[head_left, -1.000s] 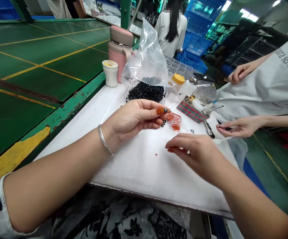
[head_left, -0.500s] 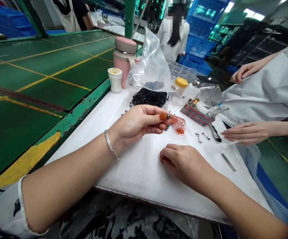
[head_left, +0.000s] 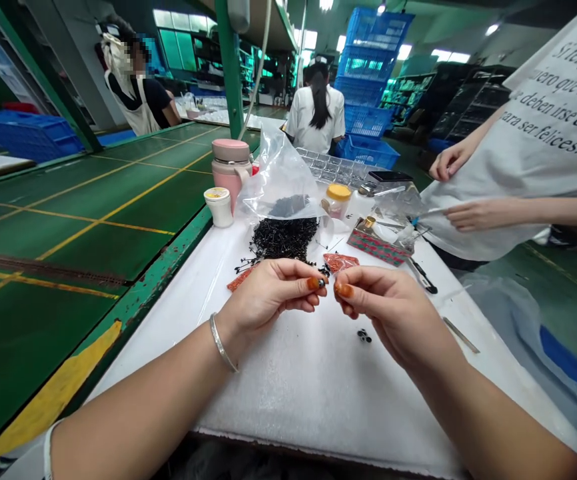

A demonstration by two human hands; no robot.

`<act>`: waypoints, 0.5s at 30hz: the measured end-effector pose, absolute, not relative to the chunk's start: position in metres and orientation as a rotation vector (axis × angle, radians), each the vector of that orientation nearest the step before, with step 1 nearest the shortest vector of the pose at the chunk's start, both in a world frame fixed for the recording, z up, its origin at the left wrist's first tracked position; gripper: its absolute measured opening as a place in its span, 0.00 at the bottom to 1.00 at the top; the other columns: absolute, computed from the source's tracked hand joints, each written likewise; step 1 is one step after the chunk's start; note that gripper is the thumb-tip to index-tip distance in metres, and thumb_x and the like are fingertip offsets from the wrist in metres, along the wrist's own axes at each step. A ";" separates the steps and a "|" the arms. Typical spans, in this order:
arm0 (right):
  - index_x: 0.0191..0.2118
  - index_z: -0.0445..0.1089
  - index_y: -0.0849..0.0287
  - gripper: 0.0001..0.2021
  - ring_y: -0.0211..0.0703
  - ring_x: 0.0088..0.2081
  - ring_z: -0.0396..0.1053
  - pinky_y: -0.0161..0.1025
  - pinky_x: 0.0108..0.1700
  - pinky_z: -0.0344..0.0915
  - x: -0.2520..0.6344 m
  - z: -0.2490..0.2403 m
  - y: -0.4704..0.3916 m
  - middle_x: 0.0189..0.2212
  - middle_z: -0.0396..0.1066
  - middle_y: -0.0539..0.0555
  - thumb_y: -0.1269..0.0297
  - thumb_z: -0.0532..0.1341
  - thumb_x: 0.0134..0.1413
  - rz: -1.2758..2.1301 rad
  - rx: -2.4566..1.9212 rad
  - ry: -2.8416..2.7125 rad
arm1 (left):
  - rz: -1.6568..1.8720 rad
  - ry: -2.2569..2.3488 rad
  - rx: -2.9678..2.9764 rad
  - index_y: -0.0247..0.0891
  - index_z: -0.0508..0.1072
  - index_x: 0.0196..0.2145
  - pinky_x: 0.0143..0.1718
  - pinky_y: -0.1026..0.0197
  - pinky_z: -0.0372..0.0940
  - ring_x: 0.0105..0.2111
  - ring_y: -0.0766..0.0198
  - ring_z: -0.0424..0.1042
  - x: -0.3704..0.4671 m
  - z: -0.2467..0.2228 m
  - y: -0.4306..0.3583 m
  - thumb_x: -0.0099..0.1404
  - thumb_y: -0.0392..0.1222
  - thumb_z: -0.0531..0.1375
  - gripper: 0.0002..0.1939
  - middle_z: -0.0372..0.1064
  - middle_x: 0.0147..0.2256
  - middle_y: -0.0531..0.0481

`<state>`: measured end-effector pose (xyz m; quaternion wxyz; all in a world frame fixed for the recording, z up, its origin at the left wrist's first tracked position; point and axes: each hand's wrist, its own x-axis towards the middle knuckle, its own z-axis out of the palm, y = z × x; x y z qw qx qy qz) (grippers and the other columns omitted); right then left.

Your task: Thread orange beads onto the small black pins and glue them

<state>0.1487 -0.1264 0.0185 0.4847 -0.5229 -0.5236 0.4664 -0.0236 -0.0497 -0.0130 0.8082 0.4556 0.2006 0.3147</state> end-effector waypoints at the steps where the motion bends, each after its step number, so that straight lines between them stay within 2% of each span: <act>1: 0.30 0.74 0.59 0.06 0.33 0.26 0.61 0.33 0.28 0.57 0.145 0.017 -0.126 0.24 0.68 0.49 0.61 0.67 0.48 1.172 -1.227 -1.214 | 0.682 0.444 0.990 0.33 0.78 0.30 0.27 0.70 0.67 0.25 0.71 0.72 -0.023 -0.013 -0.051 0.53 0.39 0.70 0.07 0.74 0.27 0.50; 6: 0.30 0.75 0.60 0.08 0.32 0.26 0.61 0.32 0.28 0.56 0.137 0.007 -0.124 0.23 0.67 0.49 0.61 0.67 0.47 1.211 -1.194 -1.035 | 0.744 0.493 1.078 0.34 0.79 0.30 0.28 0.69 0.66 0.25 0.71 0.71 -0.020 -0.013 -0.054 0.54 0.40 0.69 0.07 0.74 0.26 0.50; 15: 0.30 0.75 0.59 0.08 0.32 0.26 0.60 0.33 0.29 0.57 0.136 0.002 -0.126 0.23 0.68 0.48 0.60 0.67 0.48 1.160 -1.213 -1.044 | 0.772 0.525 1.140 0.35 0.79 0.31 0.30 0.69 0.65 0.26 0.70 0.71 -0.021 -0.013 -0.056 0.57 0.39 0.68 0.05 0.73 0.26 0.51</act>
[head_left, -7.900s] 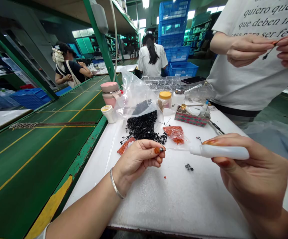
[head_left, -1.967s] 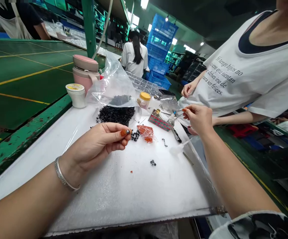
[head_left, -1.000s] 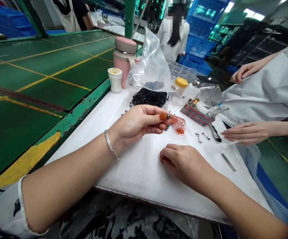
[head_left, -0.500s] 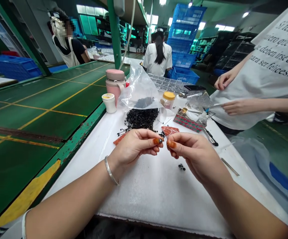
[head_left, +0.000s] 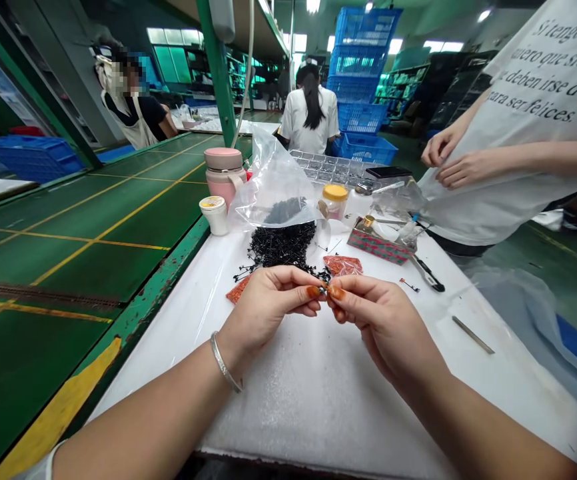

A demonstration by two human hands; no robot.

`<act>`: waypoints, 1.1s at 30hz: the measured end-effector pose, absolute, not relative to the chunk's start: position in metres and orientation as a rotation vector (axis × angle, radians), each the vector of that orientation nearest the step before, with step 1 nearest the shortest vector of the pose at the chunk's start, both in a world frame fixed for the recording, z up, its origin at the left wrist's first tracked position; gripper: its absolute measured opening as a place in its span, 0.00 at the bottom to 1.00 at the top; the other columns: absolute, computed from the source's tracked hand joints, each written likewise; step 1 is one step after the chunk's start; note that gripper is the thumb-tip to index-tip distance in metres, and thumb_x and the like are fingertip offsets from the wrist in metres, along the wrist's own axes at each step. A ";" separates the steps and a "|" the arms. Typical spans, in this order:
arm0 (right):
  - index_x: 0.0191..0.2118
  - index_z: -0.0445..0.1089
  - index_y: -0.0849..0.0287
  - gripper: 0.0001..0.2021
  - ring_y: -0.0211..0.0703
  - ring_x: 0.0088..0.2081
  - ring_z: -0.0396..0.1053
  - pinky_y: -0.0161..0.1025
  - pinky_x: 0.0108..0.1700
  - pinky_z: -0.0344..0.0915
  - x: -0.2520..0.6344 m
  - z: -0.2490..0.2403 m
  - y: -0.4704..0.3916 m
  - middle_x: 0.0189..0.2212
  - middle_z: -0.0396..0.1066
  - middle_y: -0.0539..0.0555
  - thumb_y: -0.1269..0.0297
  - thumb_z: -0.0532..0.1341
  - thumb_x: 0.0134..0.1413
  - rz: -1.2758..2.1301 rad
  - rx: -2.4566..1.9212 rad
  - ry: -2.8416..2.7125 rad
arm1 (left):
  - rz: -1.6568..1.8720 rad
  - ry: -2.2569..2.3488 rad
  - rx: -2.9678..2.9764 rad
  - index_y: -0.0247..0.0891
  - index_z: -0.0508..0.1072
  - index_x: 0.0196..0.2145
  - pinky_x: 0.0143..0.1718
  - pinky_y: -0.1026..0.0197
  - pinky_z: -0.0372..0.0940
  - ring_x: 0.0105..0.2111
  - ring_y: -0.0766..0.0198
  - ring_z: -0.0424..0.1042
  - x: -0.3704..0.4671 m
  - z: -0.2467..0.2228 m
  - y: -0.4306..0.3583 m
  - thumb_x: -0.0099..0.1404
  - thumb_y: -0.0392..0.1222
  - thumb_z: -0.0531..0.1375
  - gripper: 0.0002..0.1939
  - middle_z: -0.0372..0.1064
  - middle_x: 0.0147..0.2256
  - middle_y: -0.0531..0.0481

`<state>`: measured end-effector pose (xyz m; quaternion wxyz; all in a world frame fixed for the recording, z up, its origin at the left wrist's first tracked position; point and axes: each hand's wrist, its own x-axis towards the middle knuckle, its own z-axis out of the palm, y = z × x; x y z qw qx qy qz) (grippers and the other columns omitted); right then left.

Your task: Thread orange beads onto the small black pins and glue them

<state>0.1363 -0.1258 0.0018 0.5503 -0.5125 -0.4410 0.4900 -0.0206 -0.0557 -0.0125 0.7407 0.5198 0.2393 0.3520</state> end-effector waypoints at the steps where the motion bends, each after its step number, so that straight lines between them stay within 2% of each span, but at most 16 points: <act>1: 0.30 0.75 0.59 0.08 0.33 0.27 0.61 0.33 0.30 0.58 0.136 0.002 -0.126 0.23 0.68 0.48 0.59 0.67 0.48 1.141 -1.219 -1.050 | 0.766 0.522 1.141 0.35 0.79 0.31 0.29 0.69 0.65 0.27 0.70 0.71 -0.021 -0.012 -0.056 0.56 0.39 0.68 0.05 0.73 0.26 0.51; 14: 0.30 0.76 0.57 0.06 0.35 0.29 0.63 0.34 0.33 0.60 0.138 -0.002 -0.126 0.27 0.71 0.50 0.61 0.66 0.51 1.026 -1.221 -1.103 | 0.711 0.520 1.038 0.33 0.76 0.31 0.28 0.69 0.66 0.25 0.70 0.71 -0.018 -0.012 -0.054 0.54 0.41 0.69 0.10 0.73 0.25 0.50; 33: 0.31 0.76 0.58 0.08 0.35 0.29 0.63 0.35 0.33 0.62 0.136 -0.003 -0.128 0.26 0.70 0.50 0.59 0.66 0.51 1.062 -1.218 -1.091 | 0.673 0.489 0.948 0.32 0.76 0.30 0.27 0.70 0.66 0.24 0.71 0.70 -0.016 -0.014 -0.054 0.53 0.40 0.70 0.10 0.72 0.25 0.50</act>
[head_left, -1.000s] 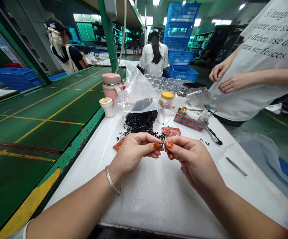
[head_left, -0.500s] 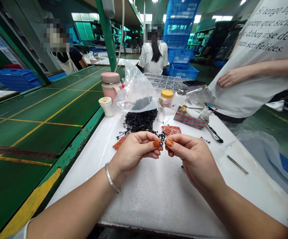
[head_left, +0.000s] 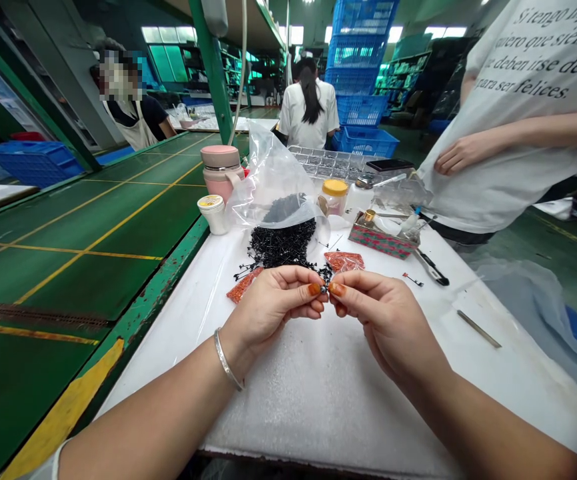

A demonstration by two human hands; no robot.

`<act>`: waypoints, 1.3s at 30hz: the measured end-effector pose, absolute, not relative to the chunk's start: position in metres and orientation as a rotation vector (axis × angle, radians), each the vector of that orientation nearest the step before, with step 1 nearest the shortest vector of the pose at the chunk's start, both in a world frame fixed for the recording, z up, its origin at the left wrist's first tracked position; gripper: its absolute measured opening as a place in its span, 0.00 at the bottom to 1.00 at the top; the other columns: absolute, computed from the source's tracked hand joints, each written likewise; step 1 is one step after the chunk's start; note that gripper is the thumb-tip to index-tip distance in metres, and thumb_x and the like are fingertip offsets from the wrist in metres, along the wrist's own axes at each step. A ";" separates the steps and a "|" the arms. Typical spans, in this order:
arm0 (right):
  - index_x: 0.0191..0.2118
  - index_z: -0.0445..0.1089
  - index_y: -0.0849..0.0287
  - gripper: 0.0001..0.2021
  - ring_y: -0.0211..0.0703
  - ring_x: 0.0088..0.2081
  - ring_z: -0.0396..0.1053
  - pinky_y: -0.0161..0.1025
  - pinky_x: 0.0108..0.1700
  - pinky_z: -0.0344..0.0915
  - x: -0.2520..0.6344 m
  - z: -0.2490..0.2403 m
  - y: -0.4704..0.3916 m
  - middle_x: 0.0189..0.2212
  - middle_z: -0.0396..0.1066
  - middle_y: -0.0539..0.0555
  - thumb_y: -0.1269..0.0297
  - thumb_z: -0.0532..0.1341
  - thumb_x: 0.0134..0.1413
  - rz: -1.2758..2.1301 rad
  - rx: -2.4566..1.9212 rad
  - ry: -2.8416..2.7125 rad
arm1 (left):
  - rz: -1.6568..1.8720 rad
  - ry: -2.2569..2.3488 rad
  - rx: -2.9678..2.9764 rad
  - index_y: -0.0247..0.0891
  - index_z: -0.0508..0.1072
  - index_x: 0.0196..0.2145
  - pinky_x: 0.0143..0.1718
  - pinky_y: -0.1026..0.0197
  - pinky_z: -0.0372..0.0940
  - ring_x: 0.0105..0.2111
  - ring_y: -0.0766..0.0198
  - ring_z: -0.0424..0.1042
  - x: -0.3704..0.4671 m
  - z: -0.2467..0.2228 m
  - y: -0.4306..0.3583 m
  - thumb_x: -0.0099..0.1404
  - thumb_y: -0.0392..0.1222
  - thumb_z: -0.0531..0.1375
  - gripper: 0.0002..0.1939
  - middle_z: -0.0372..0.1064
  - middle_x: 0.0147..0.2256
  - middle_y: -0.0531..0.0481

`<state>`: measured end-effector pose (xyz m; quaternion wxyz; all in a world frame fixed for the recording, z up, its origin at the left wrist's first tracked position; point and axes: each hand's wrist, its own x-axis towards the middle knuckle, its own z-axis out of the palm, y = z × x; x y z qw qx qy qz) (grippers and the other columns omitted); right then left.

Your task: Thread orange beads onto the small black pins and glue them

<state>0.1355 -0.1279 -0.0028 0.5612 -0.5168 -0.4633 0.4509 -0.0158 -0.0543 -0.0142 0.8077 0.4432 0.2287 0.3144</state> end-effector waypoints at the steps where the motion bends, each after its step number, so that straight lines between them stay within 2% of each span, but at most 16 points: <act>1: 0.31 0.76 0.58 0.08 0.36 0.29 0.63 0.35 0.33 0.62 0.136 -0.003 -0.128 0.27 0.70 0.50 0.58 0.66 0.51 1.064 -1.218 -1.091 | 0.673 0.490 0.948 0.32 0.76 0.30 0.27 0.70 0.66 0.24 0.71 0.70 -0.016 -0.014 -0.054 0.53 0.40 0.70 0.10 0.72 0.25 0.50; 13: 0.32 0.76 0.57 0.05 0.34 0.29 0.63 0.33 0.33 0.60 0.137 -0.004 -0.127 0.26 0.70 0.48 0.63 0.66 0.51 1.100 -1.191 -1.077 | 0.656 0.468 0.940 0.32 0.76 0.32 0.27 0.72 0.66 0.25 0.72 0.71 -0.016 -0.015 -0.054 0.56 0.37 0.68 0.07 0.72 0.25 0.51; 39: 0.34 0.78 0.55 0.06 0.31 0.29 0.65 0.30 0.33 0.62 0.136 -0.005 -0.127 0.26 0.72 0.46 0.62 0.67 0.51 1.041 -1.210 -1.103 | 0.683 0.510 0.993 0.31 0.76 0.32 0.28 0.71 0.67 0.25 0.71 0.71 -0.016 -0.017 -0.054 0.57 0.37 0.67 0.06 0.72 0.25 0.50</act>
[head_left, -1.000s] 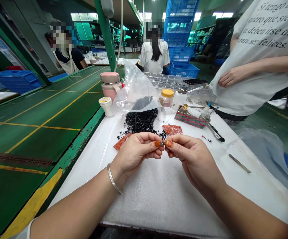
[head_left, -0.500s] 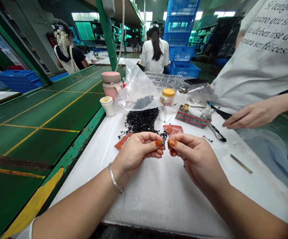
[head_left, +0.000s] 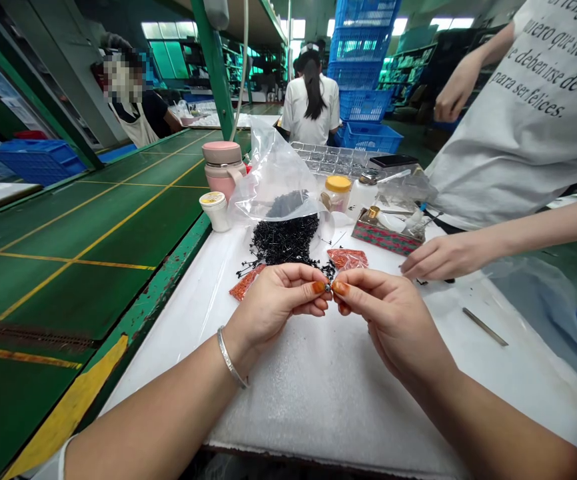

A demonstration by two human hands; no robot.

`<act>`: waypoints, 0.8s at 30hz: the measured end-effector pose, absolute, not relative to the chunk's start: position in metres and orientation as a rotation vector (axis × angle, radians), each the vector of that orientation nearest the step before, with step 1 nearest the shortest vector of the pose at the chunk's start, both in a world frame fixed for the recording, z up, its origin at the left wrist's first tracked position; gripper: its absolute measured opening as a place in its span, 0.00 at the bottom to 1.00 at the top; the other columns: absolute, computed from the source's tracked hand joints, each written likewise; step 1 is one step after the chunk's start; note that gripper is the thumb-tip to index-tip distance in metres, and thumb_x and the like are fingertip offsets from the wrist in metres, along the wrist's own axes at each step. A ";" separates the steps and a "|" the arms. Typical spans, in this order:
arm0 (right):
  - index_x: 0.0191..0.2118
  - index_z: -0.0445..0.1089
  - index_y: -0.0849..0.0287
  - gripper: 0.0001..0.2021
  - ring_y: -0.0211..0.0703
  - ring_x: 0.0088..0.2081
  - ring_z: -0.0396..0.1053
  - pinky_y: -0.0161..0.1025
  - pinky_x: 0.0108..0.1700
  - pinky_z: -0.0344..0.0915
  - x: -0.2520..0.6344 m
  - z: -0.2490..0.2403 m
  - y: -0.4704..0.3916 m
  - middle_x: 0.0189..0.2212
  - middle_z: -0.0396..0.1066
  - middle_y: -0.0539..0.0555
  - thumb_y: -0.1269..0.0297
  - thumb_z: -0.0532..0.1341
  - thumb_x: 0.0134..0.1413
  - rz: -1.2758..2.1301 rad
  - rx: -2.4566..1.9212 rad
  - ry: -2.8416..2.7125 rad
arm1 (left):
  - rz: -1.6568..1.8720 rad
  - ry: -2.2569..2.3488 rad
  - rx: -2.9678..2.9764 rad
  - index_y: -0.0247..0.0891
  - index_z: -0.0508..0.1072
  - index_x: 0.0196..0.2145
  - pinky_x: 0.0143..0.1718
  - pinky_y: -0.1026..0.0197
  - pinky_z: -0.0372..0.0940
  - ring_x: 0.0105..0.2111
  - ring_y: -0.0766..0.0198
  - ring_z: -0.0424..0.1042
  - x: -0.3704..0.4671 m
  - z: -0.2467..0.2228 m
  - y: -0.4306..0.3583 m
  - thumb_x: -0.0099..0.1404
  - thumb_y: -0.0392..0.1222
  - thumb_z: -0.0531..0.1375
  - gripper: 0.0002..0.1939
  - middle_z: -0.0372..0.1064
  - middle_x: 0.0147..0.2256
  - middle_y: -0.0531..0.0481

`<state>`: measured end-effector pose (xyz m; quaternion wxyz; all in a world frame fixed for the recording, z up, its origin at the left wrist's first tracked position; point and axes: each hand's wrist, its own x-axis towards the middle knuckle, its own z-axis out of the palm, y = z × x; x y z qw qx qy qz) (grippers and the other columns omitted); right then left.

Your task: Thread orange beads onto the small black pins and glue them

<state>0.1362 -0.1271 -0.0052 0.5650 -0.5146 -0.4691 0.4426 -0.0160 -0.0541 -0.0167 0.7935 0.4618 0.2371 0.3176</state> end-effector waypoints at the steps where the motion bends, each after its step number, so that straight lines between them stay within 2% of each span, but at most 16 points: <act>1: 0.34 0.78 0.56 0.06 0.31 0.29 0.65 0.30 0.33 0.62 0.136 -0.005 -0.128 0.26 0.72 0.47 0.61 0.67 0.51 1.032 -1.216 -1.111 | 0.685 0.509 1.001 0.31 0.76 0.32 0.28 0.71 0.67 0.25 0.72 0.71 -0.016 -0.017 -0.054 0.57 0.37 0.67 0.06 0.72 0.24 0.51; 13: 0.33 0.77 0.57 0.06 0.32 0.28 0.65 0.31 0.32 0.63 0.137 -0.002 -0.129 0.25 0.73 0.47 0.62 0.65 0.52 1.004 -1.309 -1.141 | 0.735 0.579 1.094 0.32 0.77 0.32 0.30 0.69 0.69 0.26 0.71 0.73 -0.015 -0.015 -0.057 0.56 0.39 0.68 0.07 0.74 0.25 0.51; 24: 0.30 0.77 0.57 0.03 0.31 0.27 0.66 0.28 0.30 0.65 0.133 -0.005 -0.130 0.23 0.71 0.46 0.64 0.67 0.50 0.919 -1.247 -1.121 | 0.661 0.556 0.922 0.31 0.76 0.31 0.28 0.71 0.68 0.25 0.72 0.72 -0.014 -0.016 -0.060 0.57 0.36 0.67 0.07 0.72 0.25 0.51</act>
